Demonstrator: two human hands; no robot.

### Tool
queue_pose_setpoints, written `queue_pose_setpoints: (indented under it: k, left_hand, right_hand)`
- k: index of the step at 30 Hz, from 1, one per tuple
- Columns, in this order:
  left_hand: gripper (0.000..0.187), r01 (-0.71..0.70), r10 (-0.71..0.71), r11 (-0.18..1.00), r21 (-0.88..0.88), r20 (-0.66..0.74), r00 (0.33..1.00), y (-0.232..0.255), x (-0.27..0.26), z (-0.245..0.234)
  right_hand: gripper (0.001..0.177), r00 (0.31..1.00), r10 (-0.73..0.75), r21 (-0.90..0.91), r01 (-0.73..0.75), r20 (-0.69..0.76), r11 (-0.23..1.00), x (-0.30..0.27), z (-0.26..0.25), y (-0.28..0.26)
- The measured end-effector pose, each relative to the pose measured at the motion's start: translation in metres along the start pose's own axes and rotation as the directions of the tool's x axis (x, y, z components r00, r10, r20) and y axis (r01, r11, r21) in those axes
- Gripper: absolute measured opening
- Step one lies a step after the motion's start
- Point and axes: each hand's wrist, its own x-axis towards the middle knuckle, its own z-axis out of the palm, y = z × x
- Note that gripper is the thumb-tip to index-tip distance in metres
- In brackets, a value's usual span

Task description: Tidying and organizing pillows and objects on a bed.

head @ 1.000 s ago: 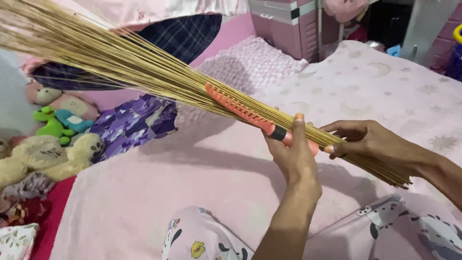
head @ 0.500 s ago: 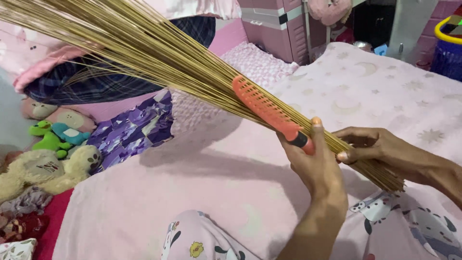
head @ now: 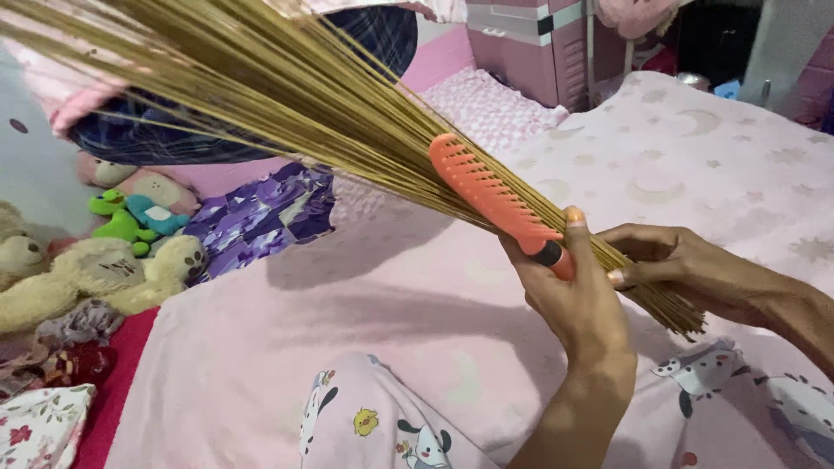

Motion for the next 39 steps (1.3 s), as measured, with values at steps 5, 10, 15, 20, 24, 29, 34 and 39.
queue_pose_setpoints:
  k: [5, 10, 15, 20, 24, 29, 34, 39]
  left_hand:
    - [0.068, -0.062, 0.063, 0.997, -0.040, 0.011, 0.998, 0.005, 0.006, -0.003]
    - [0.061, -0.043, 0.042, 0.997, 0.064, 0.015, 0.999, -0.006, 0.024, 0.003]
    - [0.061, -0.028, 0.055, 0.992, -0.125, 0.215, 0.975, -0.023, 0.042, 0.008]
    - [0.060, 0.039, -0.011, 0.996, -0.083, 0.316, 0.949, -0.015, 0.054, 0.011]
    - [0.053, 0.046, -0.012, 0.995, -0.085, 0.366, 0.931, -0.029, 0.070, 0.016]
    - [0.047, 0.126, -0.118, 0.992, 0.005, 0.377, 0.919, -0.030, 0.080, 0.026]
    - [0.040, 0.150, -0.098, 0.985, -0.084, 0.445, 0.890, -0.062, 0.095, 0.037]
    - [0.040, 0.182, -0.147, 0.983, -0.037, 0.443, 0.885, -0.069, 0.116, 0.057]
  right_hand:
    - [0.056, 1.000, 0.002, 0.118, -0.003, 0.011, 0.993, 0.000, 0.005, 0.000]
    - [0.056, 0.998, -0.048, 0.171, 0.052, -0.031, 0.984, -0.016, 0.012, -0.021]
    - [0.056, 0.991, 0.030, 0.179, -0.006, -0.130, 0.984, -0.021, 0.008, -0.024]
    - [0.061, 0.992, 0.016, 0.249, 0.016, -0.129, 0.968, -0.014, 0.002, -0.021]
    - [0.063, 0.993, -0.046, 0.318, 0.078, -0.106, 0.945, -0.008, 0.000, -0.012]
    - [0.061, 0.988, 0.010, 0.336, 0.043, -0.155, 0.941, -0.005, -0.001, -0.018]
    - [0.061, 0.986, -0.001, 0.336, 0.057, -0.164, 0.940, 0.007, -0.010, -0.006]
    - [0.058, 0.975, 0.125, 0.285, -0.069, -0.185, 0.956, 0.017, -0.023, -0.026]
